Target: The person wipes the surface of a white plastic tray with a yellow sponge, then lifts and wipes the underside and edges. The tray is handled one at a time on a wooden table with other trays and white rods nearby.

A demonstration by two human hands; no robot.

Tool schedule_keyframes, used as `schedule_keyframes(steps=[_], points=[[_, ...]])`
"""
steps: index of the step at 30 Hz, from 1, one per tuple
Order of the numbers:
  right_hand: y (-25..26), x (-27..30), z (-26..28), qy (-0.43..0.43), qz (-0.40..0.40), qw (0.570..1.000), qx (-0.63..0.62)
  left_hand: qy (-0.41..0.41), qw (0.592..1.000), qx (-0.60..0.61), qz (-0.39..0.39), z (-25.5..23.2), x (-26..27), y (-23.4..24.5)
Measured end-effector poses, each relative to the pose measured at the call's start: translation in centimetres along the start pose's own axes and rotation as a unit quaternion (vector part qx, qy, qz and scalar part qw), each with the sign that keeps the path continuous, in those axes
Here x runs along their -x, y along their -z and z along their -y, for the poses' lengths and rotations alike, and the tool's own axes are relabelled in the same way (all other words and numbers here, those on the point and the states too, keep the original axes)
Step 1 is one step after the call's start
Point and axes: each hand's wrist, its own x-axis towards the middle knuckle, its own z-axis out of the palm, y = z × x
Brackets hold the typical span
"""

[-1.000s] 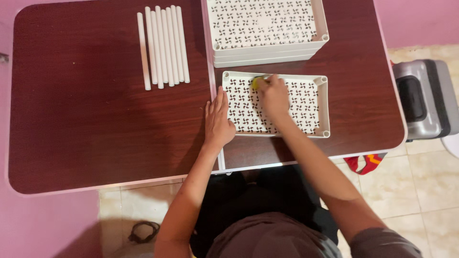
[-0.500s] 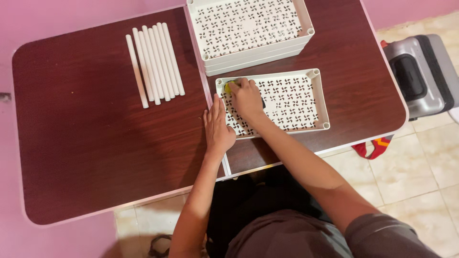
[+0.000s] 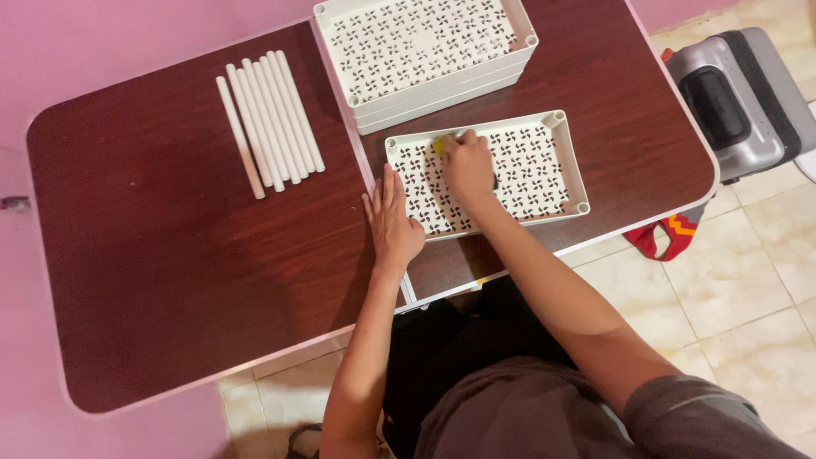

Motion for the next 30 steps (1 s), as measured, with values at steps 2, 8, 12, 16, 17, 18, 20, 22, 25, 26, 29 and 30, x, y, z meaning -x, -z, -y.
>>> schedule_keyframes(steps=[2,8,12,16,17,18,20,22,25,26,29,30], points=[[-1.1,-0.2,1.7,0.021,0.008,1.000,-0.014,0.004,1.000,0.000,-0.005,0.1,0.0,-0.2],[0.1,-1.2,0.9,0.104,0.062,0.992,-0.019,0.011,1.000,-0.002,-0.024,0.1,0.2,-0.4],[1.7,-0.9,-1.6,0.065,0.033,0.997,-0.014,0.018,1.000,-0.006,-0.023,0.1,0.3,-0.5],[1.4,-0.1,-1.6,0.076,0.028,0.996,0.029,0.015,1.000,-0.007,-0.011,0.0,0.1,-0.3],[1.3,0.0,-1.6,0.097,0.034,0.994,0.045,0.012,1.000,-0.008,-0.012,-0.1,0.1,-0.3],[1.5,0.0,-1.7,0.130,0.030,0.991,0.030,0.010,1.000,-0.008,-0.013,-0.2,0.0,-0.3],[2.1,0.3,-1.7,0.199,0.029,0.980,-0.003,0.019,1.000,-0.001,-0.013,-0.4,0.1,-0.3],[3.3,0.4,-2.0,0.225,0.091,0.969,-0.038,0.035,0.999,-0.001,-0.011,-0.4,0.0,-0.1],[5.7,1.1,-2.8,0.286,0.167,0.939,-0.096,0.051,0.999,-0.004,-0.011,-0.6,-0.3,-0.3],[6.4,1.7,-3.1,0.308,0.190,0.925,-0.116,0.047,0.999,-0.003,-0.017,-0.4,-0.2,-0.4],[8.2,3.1,-3.9,0.348,0.260,0.882,-0.185,0.037,0.999,-0.002,-0.028,0.1,-0.1,-1.1],[8.3,2.9,-4.1,0.348,0.280,0.877,-0.179,0.035,0.999,-0.003,-0.030,0.3,-0.1,-1.2]])
